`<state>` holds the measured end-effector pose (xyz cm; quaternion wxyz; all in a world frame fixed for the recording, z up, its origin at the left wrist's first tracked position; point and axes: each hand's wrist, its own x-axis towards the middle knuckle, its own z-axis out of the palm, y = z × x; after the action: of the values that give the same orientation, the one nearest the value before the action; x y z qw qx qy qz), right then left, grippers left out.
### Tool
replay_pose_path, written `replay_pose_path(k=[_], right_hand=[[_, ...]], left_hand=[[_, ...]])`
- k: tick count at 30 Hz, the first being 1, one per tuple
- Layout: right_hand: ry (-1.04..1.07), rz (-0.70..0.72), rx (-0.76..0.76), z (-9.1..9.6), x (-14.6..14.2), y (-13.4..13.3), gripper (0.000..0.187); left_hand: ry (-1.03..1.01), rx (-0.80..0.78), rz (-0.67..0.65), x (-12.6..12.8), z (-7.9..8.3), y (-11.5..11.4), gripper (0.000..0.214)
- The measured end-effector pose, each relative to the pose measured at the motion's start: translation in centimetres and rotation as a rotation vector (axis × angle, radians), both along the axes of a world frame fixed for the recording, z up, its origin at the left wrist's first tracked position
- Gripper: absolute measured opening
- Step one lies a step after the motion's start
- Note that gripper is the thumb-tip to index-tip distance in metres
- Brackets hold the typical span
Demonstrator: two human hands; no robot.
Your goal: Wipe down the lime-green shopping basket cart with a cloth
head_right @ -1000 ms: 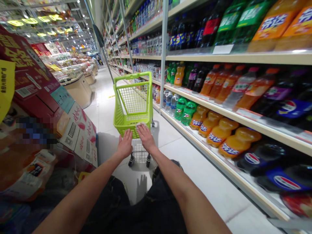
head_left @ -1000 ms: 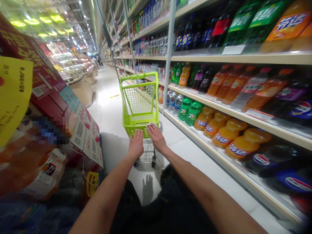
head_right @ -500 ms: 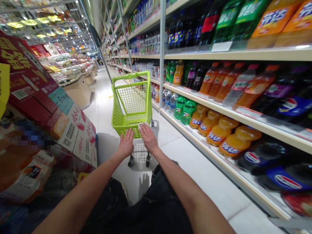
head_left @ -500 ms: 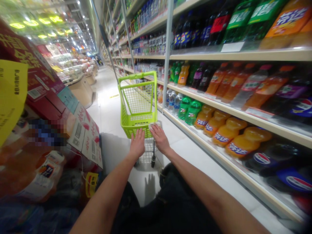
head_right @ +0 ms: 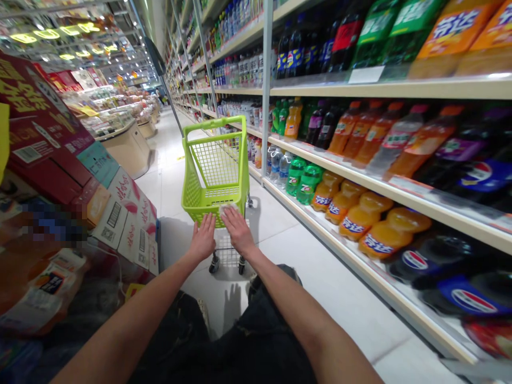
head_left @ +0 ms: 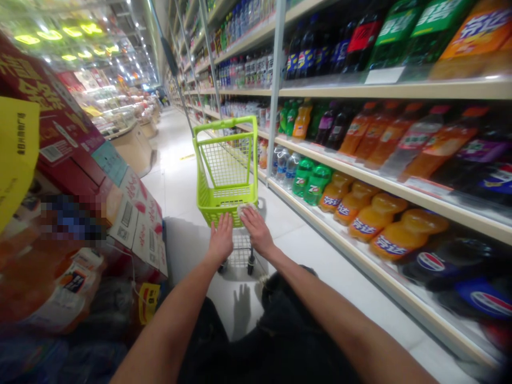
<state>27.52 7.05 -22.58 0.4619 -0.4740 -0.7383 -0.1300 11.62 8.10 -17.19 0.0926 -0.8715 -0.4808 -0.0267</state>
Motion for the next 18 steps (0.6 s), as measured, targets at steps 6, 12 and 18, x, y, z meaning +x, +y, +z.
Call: replay_pose_path(k=[6, 12, 18], right_hand=[[-0.055, 0.008, -0.070, -0.7, -2.0, 1.9, 0.050], [-0.153, 0.073, -0.128, -5.2, -2.5, 1.8, 0.046], [-0.157, 0.100, -0.088, -0.4, -5.1, 2.2, 0.051]], left_hand=[[-0.007, -0.003, 0.045, -1.6, 0.1, 0.1, 0.070], [0.011, -0.070, 0.058, -2.9, -0.2, -0.4, 0.069], [0.002, -0.060, 0.132, -4.1, 0.4, 0.6, 0.070]])
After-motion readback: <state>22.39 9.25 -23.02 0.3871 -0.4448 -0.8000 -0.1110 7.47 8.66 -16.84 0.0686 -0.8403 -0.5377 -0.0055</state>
